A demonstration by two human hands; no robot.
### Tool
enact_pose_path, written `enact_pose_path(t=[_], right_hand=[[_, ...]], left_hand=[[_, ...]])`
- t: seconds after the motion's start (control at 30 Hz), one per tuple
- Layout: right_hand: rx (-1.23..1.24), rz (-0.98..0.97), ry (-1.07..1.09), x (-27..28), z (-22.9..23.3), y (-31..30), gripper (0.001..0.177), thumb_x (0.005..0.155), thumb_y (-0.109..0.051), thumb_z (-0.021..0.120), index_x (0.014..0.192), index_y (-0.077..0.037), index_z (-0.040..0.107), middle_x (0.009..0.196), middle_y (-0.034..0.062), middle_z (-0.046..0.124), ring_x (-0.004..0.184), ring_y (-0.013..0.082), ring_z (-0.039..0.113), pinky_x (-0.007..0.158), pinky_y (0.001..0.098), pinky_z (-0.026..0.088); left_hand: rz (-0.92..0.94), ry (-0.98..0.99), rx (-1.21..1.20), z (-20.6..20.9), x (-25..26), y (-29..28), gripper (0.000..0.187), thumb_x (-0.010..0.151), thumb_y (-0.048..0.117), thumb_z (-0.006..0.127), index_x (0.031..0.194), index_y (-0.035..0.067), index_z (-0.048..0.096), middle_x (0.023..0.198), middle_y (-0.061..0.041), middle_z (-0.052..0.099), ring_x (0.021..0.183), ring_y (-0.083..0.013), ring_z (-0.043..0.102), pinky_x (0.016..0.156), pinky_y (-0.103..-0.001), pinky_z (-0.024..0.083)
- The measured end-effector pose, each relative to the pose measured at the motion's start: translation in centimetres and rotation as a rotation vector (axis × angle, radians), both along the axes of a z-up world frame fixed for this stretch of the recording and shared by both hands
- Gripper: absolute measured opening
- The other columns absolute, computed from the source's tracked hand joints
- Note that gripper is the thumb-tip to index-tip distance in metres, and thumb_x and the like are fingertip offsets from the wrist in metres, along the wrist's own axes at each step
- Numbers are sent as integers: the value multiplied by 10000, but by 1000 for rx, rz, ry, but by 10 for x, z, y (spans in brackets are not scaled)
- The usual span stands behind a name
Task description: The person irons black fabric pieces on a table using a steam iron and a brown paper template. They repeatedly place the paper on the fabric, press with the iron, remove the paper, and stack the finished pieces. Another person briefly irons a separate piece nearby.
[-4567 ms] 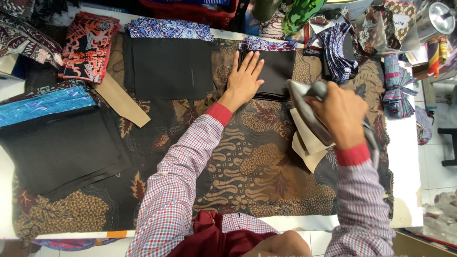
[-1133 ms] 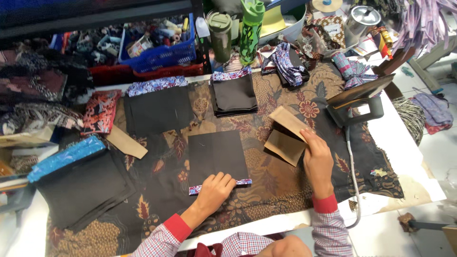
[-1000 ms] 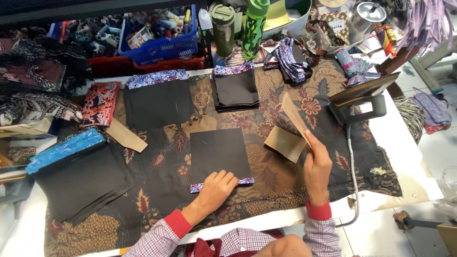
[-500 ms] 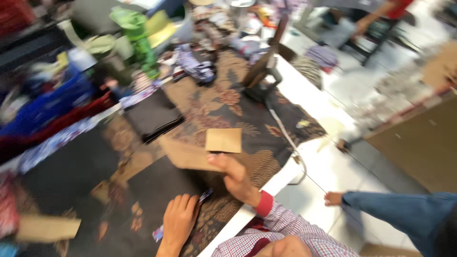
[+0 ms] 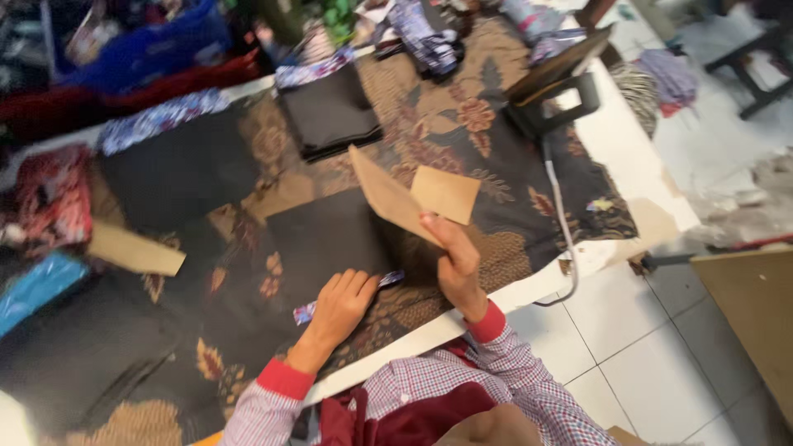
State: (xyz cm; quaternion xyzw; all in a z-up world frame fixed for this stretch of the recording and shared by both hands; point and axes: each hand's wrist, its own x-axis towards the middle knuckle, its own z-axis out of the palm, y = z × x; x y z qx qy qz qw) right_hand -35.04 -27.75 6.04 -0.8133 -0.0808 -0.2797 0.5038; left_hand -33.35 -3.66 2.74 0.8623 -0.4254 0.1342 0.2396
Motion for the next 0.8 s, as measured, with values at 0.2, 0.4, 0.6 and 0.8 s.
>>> enact_pose_path(t=[0.2,0.4,0.6,0.8], right_hand=[[3,77,47,1,10,6,709,712,206,344,1348,34,606,1401,208,628,1383,344,575,1225,404,396],[-45,134,55,5,15,13,702,735,210,347,1362,31,609,1444,213,609,1428,344,550,1249,423,384],[-35,127,35,9,16,20,703,777,218,342,1391,2,607,1448,214,614,1434,347,561,1256,429,393],[-51,137,50,9,15,27,709,771,214,336,1391,6,608,1449,225,608,1434,356,553,1263,434,371]], left_hand=[[17,-16,-67,-2,-7,-3,195,845,107,656,1026,53,702,898,-42,593,818,-208,592,706,-340,476],[102,48,-113,21,6,15,230,881,306,777,915,91,706,818,-40,587,745,-236,576,656,-374,455],[362,133,-209,36,41,66,174,907,143,762,1058,72,713,993,-62,636,908,-254,642,782,-373,520],[397,252,-246,23,74,77,241,863,166,791,1080,83,728,989,-67,637,900,-264,651,779,-386,534]])
